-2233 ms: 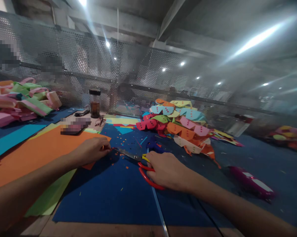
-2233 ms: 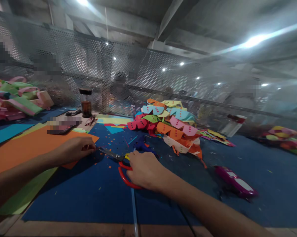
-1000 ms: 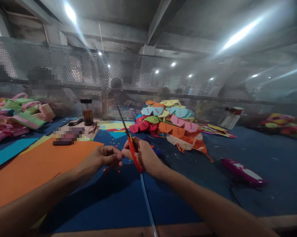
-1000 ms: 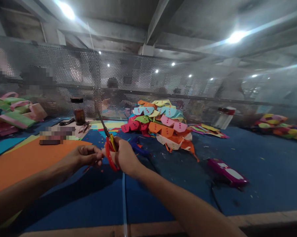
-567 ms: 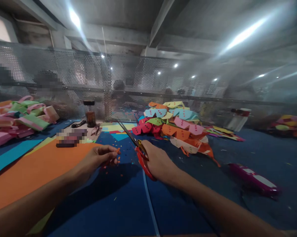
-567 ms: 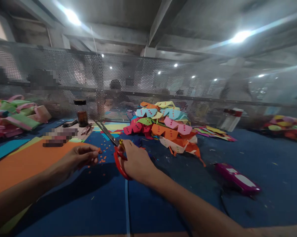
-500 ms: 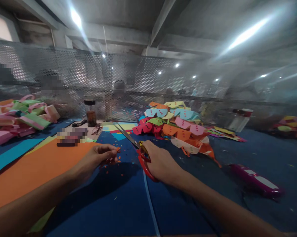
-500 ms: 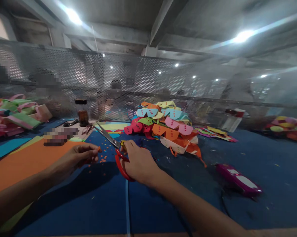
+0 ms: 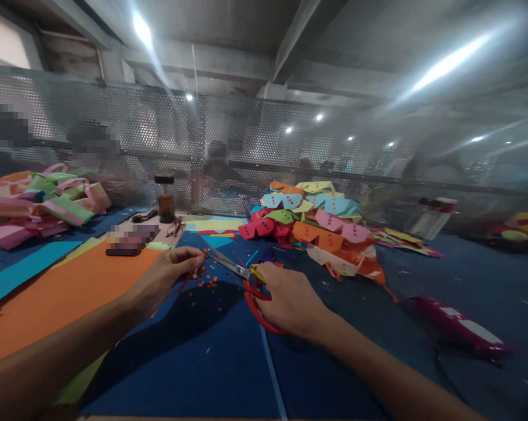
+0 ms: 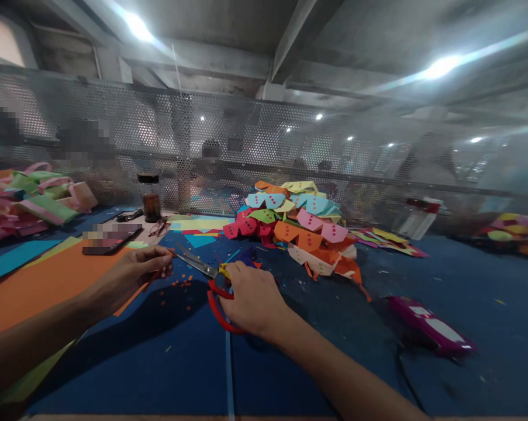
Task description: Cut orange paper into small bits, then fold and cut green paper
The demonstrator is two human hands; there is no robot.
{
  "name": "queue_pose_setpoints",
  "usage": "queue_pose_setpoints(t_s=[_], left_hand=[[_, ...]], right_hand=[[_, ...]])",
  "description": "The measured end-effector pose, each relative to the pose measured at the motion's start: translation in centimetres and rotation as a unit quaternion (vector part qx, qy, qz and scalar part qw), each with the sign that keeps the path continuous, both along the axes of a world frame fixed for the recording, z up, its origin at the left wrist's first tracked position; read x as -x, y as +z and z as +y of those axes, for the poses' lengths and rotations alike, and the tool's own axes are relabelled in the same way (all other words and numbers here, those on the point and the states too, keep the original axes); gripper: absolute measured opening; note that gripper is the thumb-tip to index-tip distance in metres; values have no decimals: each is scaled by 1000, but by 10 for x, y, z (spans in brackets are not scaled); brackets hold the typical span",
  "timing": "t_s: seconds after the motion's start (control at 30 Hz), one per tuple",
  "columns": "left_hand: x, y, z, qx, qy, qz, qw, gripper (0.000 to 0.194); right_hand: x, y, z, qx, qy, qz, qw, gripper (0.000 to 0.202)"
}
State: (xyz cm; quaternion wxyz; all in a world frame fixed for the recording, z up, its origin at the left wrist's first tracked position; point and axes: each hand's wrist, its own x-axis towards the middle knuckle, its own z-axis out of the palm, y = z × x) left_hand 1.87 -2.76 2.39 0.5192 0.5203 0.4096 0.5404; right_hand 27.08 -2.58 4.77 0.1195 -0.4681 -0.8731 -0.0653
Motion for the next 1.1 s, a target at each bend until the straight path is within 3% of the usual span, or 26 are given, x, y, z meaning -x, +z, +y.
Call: queue_pose_setpoints(t_s=[0.5, 1.1], left_hand=[[-1, -6, 0, -1, -14, 11, 1000, 17], [-6, -2, -3, -35, -8, 83, 996, 16]], right_hand=[[1, -4, -2, -1, 19, -4, 1000, 23], [1, -1, -6, 13, 34, -2, 999, 17]])
